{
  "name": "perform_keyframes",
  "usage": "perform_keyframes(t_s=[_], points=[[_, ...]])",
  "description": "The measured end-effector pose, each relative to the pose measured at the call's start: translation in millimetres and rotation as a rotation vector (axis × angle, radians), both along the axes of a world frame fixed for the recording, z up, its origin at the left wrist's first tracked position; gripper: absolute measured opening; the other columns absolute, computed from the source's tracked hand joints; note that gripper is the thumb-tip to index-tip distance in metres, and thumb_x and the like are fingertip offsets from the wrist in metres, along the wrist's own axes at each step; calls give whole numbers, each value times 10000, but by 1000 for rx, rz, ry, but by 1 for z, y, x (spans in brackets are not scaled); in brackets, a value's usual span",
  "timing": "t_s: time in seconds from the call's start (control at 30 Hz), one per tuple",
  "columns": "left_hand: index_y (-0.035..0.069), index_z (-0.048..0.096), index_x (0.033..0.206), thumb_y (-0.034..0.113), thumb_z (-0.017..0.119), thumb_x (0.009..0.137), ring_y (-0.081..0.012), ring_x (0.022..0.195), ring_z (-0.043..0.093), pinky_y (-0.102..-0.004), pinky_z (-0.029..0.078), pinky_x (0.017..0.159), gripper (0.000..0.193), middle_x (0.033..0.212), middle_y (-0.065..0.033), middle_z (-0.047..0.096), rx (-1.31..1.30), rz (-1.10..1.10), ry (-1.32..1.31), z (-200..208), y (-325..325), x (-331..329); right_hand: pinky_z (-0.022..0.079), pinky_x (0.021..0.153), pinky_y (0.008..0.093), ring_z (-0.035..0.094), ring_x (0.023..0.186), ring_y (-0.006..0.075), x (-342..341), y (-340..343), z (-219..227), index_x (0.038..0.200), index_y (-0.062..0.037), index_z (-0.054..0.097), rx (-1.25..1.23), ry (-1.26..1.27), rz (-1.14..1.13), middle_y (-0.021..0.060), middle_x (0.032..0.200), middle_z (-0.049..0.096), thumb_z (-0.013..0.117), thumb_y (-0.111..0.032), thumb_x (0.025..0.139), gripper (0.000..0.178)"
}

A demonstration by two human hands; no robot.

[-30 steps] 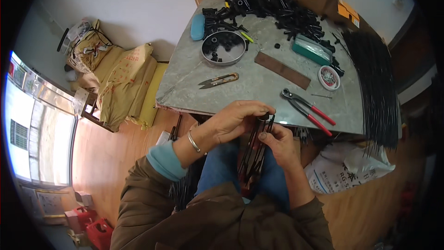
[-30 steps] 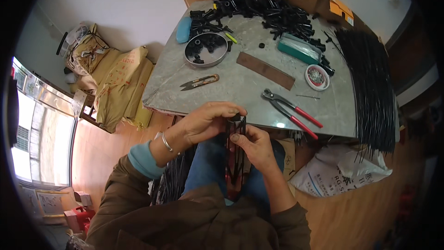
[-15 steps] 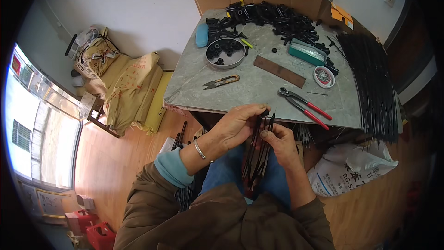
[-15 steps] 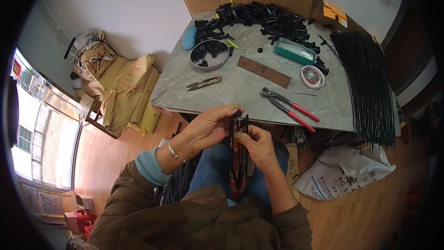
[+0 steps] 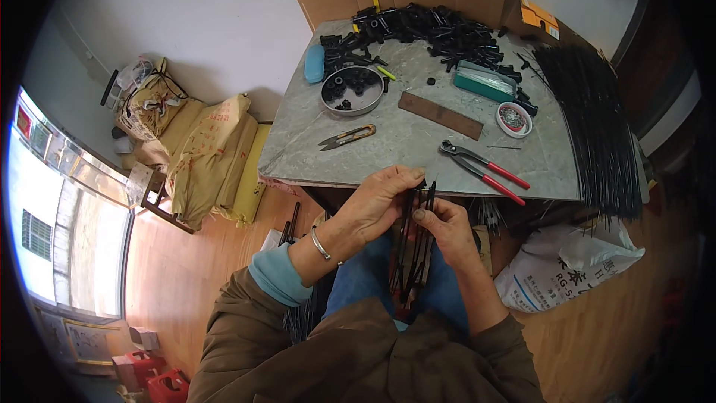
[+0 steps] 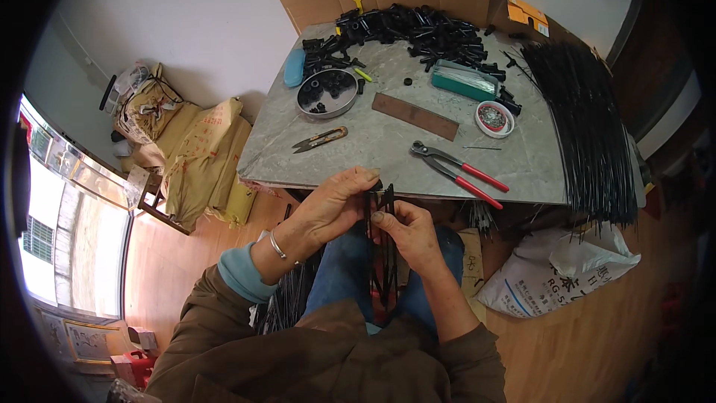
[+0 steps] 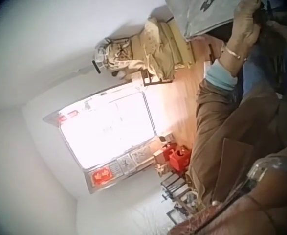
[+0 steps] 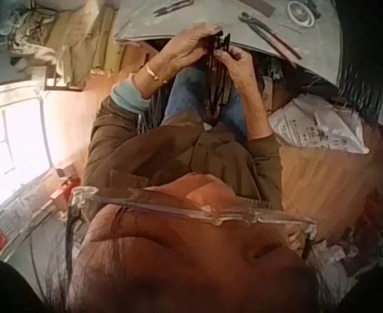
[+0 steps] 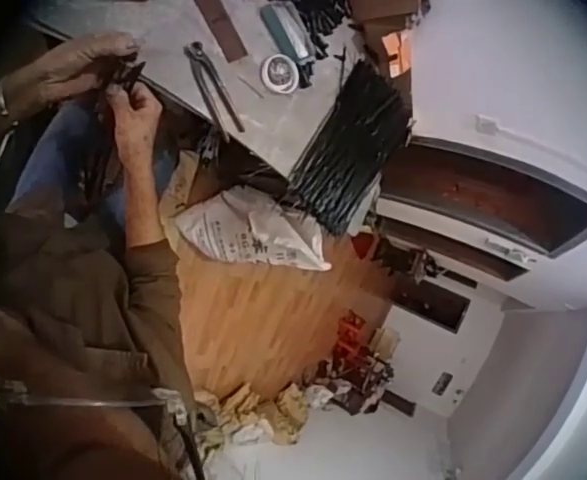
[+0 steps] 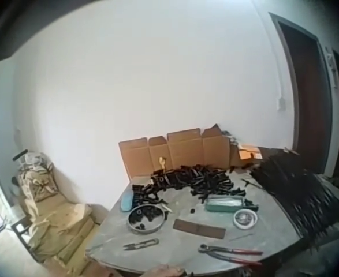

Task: Manually assembling wire harnesses by inserting wires into connectors and crimping them using pliers.

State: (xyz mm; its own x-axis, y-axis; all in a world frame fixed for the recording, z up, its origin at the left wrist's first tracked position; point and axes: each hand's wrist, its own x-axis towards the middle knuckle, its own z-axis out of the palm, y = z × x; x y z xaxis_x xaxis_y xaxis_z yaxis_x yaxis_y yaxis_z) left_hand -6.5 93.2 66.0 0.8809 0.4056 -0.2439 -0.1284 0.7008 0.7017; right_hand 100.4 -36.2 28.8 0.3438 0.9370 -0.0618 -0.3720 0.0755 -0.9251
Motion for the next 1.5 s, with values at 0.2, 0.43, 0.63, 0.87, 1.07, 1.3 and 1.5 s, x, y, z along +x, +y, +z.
perform_keyframes(t_s=[0.2,0.43,0.63,0.87,1.07,1.3,1.5], points=[[48,606,985,160,670,876,-102,792,579,-250,476,740,169,897,-19,627,367,37,148,20,-4,2,459,583,230,562,615,91,-1,-3,0,826,-7,611,-12,29,-37,37,707,622,677,-129,866,144],[11,599,1117,168,678,873,-82,811,573,-236,477,731,300,916,-8,627,516,-15,112,18,-10,-2,462,589,231,562,610,95,-2,-5,2,858,-3,605,-3,67,-126,43,719,625,677,-119,866,137],[31,592,1145,143,679,871,-50,797,554,-191,445,684,309,930,2,625,577,72,62,15,-14,-2,447,577,224,541,622,75,0,-9,1,898,8,629,-2,45,-178,22,716,609,629,-199,912,208],[37,639,1097,129,703,846,-36,733,507,-184,419,657,275,861,31,613,564,146,57,15,-22,0,424,580,204,521,633,54,-8,-14,13,875,7,653,-35,-239,-273,-12,691,589,616,-216,923,231],[28,631,1122,85,696,841,-52,722,521,-182,433,646,293,917,4,621,497,54,-31,7,-15,-3,422,574,219,510,620,50,7,-21,19,846,3,653,-61,-299,-74,-25,690,593,611,-219,923,239],[27,632,1119,84,712,824,-63,729,548,-180,439,636,311,894,5,619,436,-62,-37,13,-12,-8,406,560,224,479,608,44,16,-23,10,817,-6,647,-98,-269,62,-35,673,571,619,-256,920,272],[28,665,1062,168,742,805,-117,870,558,-248,450,737,303,978,-49,603,471,-194,-137,8,-4,-12,414,568,215,485,619,42,17,-26,13,801,-15,644,-85,-173,195,-39,679,560,639,-266,908,274]])
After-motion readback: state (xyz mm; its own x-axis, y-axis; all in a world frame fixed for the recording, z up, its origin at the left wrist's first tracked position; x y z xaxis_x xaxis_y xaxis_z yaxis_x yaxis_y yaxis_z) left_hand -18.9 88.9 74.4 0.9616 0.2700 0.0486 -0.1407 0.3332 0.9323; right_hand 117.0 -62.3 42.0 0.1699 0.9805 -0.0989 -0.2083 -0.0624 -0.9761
